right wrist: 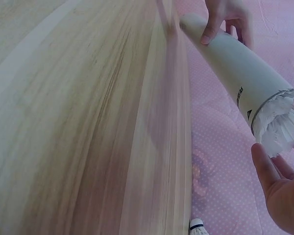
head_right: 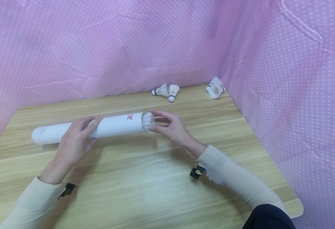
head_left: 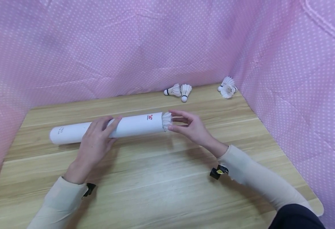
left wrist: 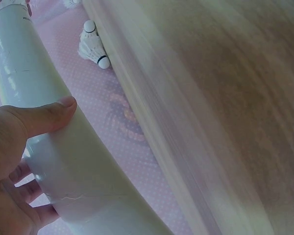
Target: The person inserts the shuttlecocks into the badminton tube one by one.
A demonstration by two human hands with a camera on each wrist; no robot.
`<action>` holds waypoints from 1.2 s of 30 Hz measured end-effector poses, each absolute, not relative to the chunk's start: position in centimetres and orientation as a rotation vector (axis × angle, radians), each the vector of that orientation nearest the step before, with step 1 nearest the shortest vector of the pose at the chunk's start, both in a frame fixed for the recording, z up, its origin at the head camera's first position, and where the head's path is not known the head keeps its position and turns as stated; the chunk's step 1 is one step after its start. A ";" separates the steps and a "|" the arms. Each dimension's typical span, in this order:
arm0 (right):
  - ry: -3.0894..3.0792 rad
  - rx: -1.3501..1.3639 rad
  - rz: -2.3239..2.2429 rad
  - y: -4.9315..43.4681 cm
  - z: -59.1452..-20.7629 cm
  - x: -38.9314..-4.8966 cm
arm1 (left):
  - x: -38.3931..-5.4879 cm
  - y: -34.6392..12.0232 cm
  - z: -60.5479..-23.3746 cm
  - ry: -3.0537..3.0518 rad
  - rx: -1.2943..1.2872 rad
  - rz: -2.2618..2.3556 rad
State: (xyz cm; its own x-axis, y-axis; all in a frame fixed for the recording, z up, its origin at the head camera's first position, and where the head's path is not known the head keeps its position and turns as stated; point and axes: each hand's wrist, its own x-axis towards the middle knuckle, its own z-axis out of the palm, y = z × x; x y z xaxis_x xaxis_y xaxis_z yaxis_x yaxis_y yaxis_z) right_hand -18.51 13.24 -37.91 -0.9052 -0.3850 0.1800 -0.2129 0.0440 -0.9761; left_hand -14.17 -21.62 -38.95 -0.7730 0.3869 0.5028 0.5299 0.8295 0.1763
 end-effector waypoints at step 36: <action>2.101 -0.763 -1.998 13.1 -37.9 -18.7 | -13.9 -21.7 -38.8 -2.523 -0.701 -0.441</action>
State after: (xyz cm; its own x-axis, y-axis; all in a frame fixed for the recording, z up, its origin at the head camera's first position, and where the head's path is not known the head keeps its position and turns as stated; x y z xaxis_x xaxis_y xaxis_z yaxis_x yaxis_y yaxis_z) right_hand -18.69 13.06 -37.89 -0.8607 -0.4505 0.2370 -0.2593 -0.0126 -0.9657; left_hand -13.93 -21.73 -38.76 -0.7527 0.3946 0.5270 0.5501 0.8167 0.1741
